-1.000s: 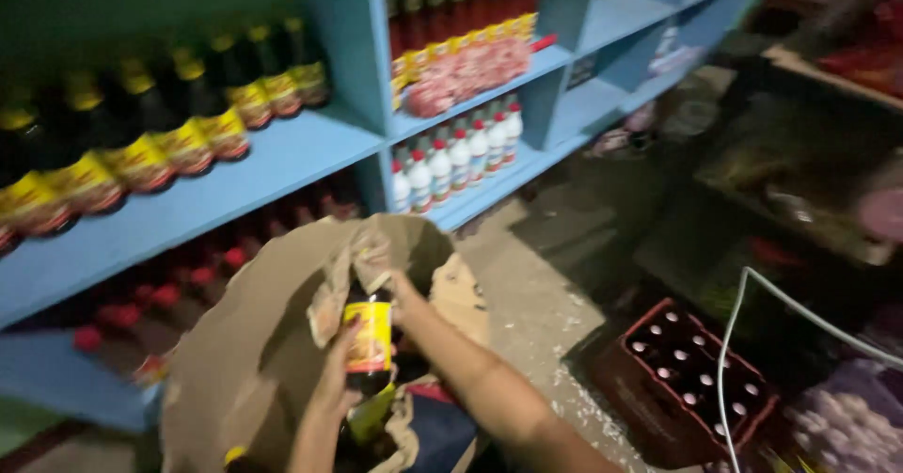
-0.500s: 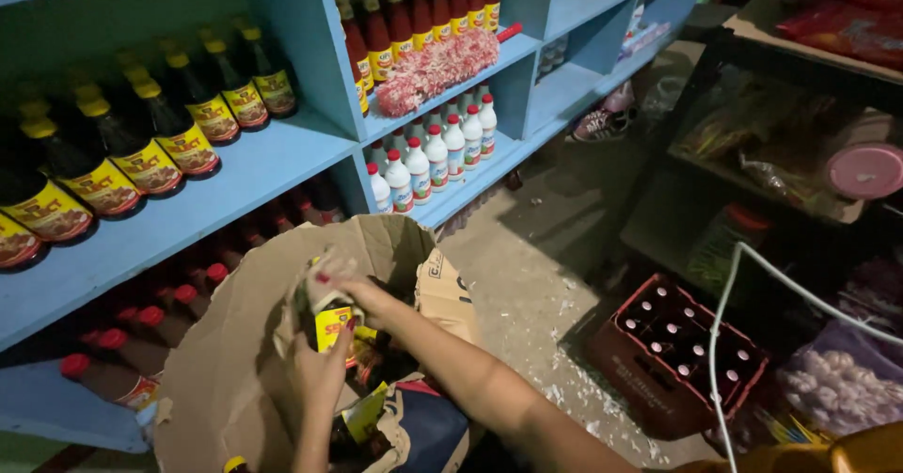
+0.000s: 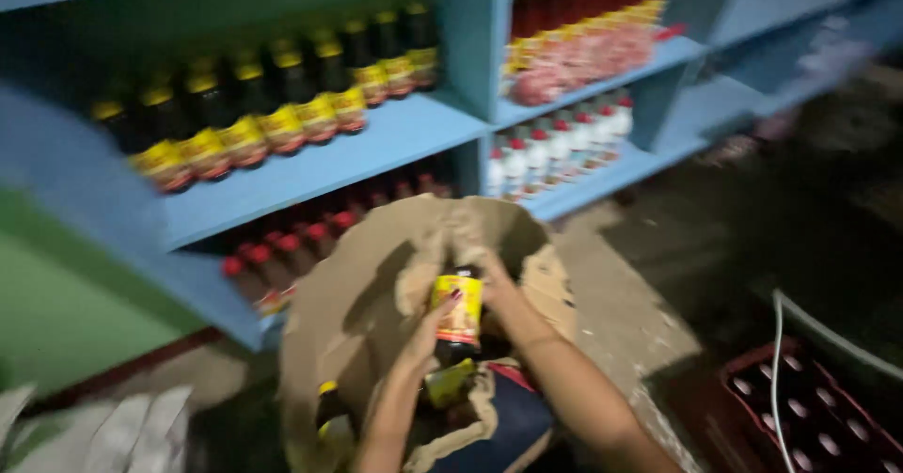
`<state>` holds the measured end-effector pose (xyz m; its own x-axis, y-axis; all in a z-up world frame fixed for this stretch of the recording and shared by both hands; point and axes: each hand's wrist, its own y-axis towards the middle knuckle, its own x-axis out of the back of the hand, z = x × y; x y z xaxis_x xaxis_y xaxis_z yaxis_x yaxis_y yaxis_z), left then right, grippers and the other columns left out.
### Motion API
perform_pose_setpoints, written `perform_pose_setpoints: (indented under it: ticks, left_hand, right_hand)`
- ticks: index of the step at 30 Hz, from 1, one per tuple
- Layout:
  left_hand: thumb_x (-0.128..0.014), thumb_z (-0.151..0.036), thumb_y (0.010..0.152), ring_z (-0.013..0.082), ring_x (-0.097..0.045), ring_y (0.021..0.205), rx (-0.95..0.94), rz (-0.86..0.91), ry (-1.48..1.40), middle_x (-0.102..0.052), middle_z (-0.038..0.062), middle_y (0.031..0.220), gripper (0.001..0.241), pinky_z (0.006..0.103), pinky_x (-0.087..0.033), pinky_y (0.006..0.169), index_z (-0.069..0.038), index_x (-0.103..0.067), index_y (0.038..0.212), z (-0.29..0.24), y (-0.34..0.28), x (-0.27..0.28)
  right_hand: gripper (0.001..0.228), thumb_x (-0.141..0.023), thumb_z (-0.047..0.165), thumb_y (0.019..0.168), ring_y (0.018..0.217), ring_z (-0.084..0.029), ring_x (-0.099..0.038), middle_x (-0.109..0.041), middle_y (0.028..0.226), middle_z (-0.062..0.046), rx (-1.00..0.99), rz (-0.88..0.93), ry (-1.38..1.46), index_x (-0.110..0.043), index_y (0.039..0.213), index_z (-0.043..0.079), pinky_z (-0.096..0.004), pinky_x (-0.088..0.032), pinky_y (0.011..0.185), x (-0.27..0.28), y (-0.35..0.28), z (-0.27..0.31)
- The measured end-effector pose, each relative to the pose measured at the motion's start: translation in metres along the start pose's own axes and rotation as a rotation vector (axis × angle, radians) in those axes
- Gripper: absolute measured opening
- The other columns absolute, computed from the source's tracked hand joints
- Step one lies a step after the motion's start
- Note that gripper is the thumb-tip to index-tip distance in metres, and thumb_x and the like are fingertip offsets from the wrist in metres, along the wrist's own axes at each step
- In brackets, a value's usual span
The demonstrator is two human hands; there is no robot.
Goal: Wiping soy sauce bottles with a cloth and arranging them on a grocery shelf.
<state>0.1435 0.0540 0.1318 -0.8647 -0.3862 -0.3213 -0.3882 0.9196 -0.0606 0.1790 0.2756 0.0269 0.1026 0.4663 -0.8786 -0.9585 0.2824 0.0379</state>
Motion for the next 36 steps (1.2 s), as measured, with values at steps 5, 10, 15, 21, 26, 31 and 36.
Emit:
perform_pose_setpoints:
  ticks: [5, 10, 15, 21, 26, 31, 36]
  left_hand:
    - [-0.060, -0.056, 0.087, 0.0277, -0.074, 0.067, 0.377, 0.515, -0.725, -0.074, 0.016, 0.085, 0.062, 0.0415, -0.063, 0.062, -0.002, -0.063, 0.116, -0.036, -0.024, -0.022]
    - [-0.060, -0.044, 0.103, 0.0210, -0.073, 0.082, 0.049, 0.065, -0.491, -0.073, 0.011, 0.098, 0.049, 0.0393, -0.061, 0.075, -0.004, -0.061, 0.130, 0.006, 0.003, -0.003]
    - [-0.059, -0.051, 0.106, 0.0212, -0.072, 0.095, -0.168, -0.064, -0.276, -0.071, 0.011, 0.108, 0.060, 0.0351, -0.058, 0.085, 0.000, -0.060, 0.137, -0.014, 0.007, 0.010]
    - [-0.055, -0.036, 0.092, 0.0542, -0.065, 0.090, -0.254, -0.600, 0.983, -0.066, 0.038, 0.100, 0.065, 0.0580, -0.052, 0.076, 0.009, -0.047, 0.137, -0.046, -0.024, -0.006]
    - [-0.049, -0.040, 0.103, 0.0558, -0.063, 0.098, -0.202, -0.495, 0.838, -0.069, 0.036, 0.104, 0.052, 0.0582, -0.048, 0.084, 0.003, -0.058, 0.130, -0.029, -0.008, 0.000]
    - [-0.042, -0.055, 0.111, 0.0414, -0.069, 0.092, -0.250, -0.190, 0.294, -0.072, 0.025, 0.107, 0.063, 0.0504, -0.052, 0.080, 0.001, -0.061, 0.132, 0.050, 0.041, 0.025]
    - [-0.037, -0.073, 0.112, 0.0318, -0.073, 0.076, 0.129, 0.455, -0.516, -0.072, 0.021, 0.096, 0.080, 0.0461, -0.061, 0.068, 0.001, -0.063, 0.126, 0.035, 0.022, 0.020]
  right_hand:
    - [0.052, -0.054, 0.063, 0.086, 0.080, -0.031, -0.071, -0.073, 0.095, -0.011, 0.069, -0.255, 0.090, -0.069, 0.109, 0.018, -0.050, -0.061, 0.077, -0.035, -0.012, 0.012]
    - [0.055, -0.054, 0.060, 0.092, 0.094, -0.029, -0.071, -0.072, 0.110, -0.012, 0.216, -0.257, -0.060, -0.064, 0.122, 0.014, -0.047, -0.059, 0.085, -0.118, -0.028, 0.011]
    - [0.054, -0.059, 0.053, 0.098, 0.097, -0.027, -0.070, -0.071, 0.112, -0.011, 0.290, -0.230, -0.134, -0.063, 0.127, 0.008, -0.042, -0.058, 0.085, -0.057, -0.018, 0.005]
    - [0.040, -0.069, 0.023, 0.096, 0.100, -0.024, -0.068, -0.070, 0.113, -0.011, 0.238, -0.118, -0.504, -0.065, 0.128, 0.000, -0.038, -0.055, 0.085, -0.042, -0.005, -0.037]
    - [0.037, -0.065, 0.026, 0.093, 0.092, -0.023, -0.070, -0.071, 0.105, -0.008, 0.209, -0.327, -0.347, -0.061, 0.126, 0.010, -0.040, -0.058, 0.081, -0.049, -0.007, -0.018]
    - [0.037, -0.065, 0.029, 0.095, 0.100, -0.024, -0.071, -0.073, 0.111, -0.008, 0.240, -0.238, -0.145, -0.063, 0.126, 0.010, -0.043, -0.058, 0.091, -0.028, -0.004, 0.003]
    - [0.038, -0.067, 0.029, 0.094, 0.106, -0.028, -0.070, -0.073, 0.118, -0.009, 0.279, -0.021, -0.037, -0.066, 0.127, 0.010, -0.048, -0.057, 0.096, -0.026, -0.009, 0.018]
